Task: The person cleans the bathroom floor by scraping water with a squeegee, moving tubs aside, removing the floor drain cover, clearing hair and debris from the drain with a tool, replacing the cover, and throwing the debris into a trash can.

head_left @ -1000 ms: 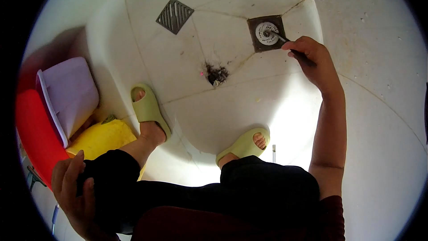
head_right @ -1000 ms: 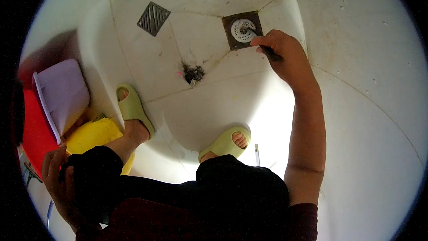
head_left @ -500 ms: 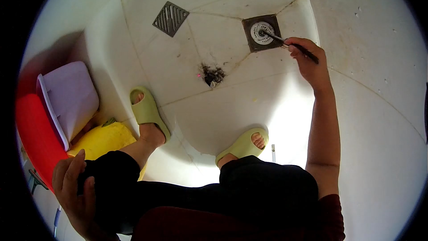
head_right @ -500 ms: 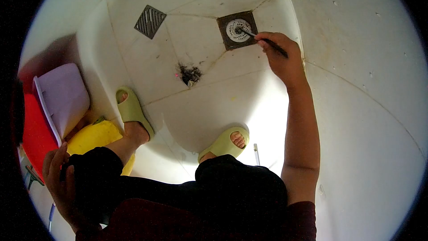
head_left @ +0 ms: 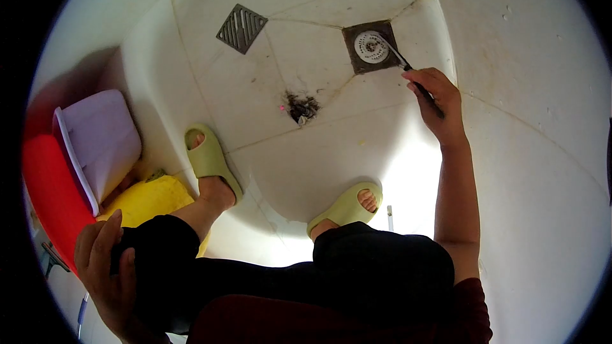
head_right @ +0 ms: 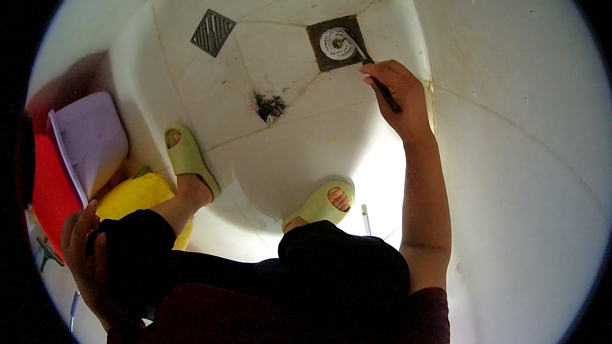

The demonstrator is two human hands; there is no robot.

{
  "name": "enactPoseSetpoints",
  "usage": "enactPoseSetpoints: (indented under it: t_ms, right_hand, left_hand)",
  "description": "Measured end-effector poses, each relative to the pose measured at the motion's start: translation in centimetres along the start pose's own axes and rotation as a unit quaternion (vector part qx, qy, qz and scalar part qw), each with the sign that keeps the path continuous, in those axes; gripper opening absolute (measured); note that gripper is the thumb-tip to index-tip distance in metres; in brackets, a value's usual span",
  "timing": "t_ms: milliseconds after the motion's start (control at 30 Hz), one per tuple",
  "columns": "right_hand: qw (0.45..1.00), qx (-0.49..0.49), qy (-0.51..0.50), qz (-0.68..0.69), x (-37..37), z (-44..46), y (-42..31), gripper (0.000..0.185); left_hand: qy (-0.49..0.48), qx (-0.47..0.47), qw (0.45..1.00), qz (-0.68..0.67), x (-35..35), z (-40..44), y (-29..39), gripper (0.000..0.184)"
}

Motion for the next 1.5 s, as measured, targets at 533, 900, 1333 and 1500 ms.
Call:
enactPoseSetpoints:
  t_ms: [533, 900, 1333, 1500]
  right_hand:
    - [0.991, -0.078, 0.091, 0.063, -1.7, -0.9, -2.6, 0.008]
    - [0.986, -0.118, 0.092, 0.072, -2.6, 0.3, -1.1, 0.006]
    - [0.995, 0.081, 0.054, 0.022, -3.9, -2.2, -2.0, 0.017]
    - [0.994, 0.093, 0.059, 0.012, -4.8, -0.4, -0.3, 0.023]
  left_hand:
    - [0.017, -0.006, 1.0, -0.002, -0.2, -0.1, 0.3, 0.037]
    - [0.017, -0.01, 1.0, -0.01, -0.1, -0.2, 0.2, 0.034]
    - [0.011, -0.002, 1.0, -0.022, 0.1, 0.2, 0.3, 0.034]
    - [0.011, -0.002, 1.0, -0.013, 0.0, 0.3, 0.5, 0.035]
Point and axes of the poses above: each hand's wrist, its own z-axis towards the middle knuckle, its own x-axis out of the back of the hand, y = z × x, the point moved 4 cm from there along z, towards the middle knuckle, and after that the axes turned 11 degrees about -y, right-handed, at the moved point
